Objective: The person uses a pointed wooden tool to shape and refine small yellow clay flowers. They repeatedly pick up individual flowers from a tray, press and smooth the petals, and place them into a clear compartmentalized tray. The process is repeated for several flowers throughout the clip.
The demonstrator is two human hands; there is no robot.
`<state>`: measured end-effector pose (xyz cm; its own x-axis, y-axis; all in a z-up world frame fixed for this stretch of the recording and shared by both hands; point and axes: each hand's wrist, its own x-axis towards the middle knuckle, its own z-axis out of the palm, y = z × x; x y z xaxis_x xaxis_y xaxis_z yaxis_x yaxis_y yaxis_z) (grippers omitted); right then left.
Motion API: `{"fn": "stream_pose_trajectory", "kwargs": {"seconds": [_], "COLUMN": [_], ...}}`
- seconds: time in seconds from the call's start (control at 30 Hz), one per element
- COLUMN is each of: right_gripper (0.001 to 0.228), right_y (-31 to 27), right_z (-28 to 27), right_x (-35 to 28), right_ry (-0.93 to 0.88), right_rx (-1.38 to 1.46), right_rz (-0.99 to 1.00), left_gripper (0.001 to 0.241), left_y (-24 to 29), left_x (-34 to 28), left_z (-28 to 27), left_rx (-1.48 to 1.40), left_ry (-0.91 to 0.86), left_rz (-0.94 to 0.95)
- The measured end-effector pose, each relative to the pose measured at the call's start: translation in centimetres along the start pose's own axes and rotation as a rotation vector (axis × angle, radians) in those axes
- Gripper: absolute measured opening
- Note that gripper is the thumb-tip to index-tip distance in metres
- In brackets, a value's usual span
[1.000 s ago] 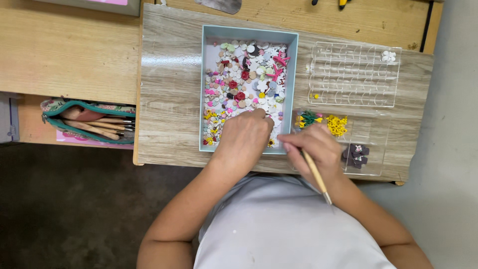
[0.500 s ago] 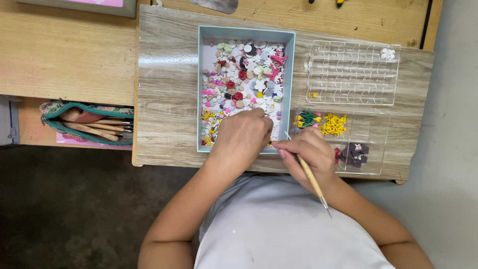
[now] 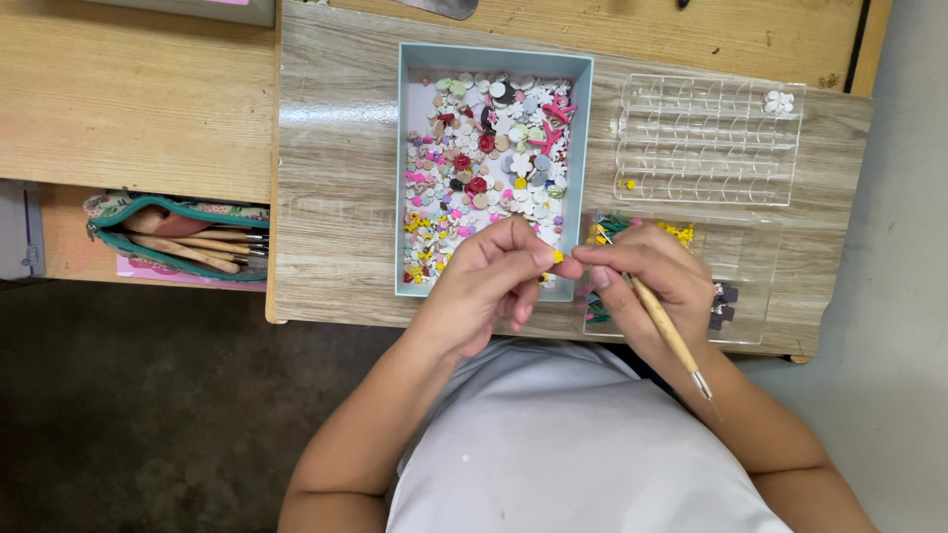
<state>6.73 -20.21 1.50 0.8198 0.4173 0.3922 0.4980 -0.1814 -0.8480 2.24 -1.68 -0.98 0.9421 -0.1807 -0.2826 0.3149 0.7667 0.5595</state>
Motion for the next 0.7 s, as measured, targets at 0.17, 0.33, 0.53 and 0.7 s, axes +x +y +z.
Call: {"fn": "stream_pose_trajectory", "kwargs": {"seconds": [0.17,0.33,0.53,0.7], "right_gripper": [0.013,0.014,0.006,0.005], "right_y": [0.4,1.0,1.4,1.4], "right_z": [-0.2,-0.1,0.2,0.2], "right_x": [-0.2,-0.7,-1.1,-1.2], "right_ry": [0.01,0.035,0.042,0.047], "right_rx": [0.026,0.048,0.03,0.028], "right_rz": [0.005,0.023,0.078,0.107], "left_gripper": [0.017,0.031,0.025,0.021], "left_y": [-3.1,-1.8,-1.4,-0.7], "left_x": [0.3,-0.4,-0.6,-0.9], "left_z": [-1.5,0.5,1.0,1.4], "left_rx": [0.173,0.316,0.413,0.552], "left_ry": [0.057,0.069,0.089,0.125], "left_rz": [0.169,0.24,0.354,0.425]}}
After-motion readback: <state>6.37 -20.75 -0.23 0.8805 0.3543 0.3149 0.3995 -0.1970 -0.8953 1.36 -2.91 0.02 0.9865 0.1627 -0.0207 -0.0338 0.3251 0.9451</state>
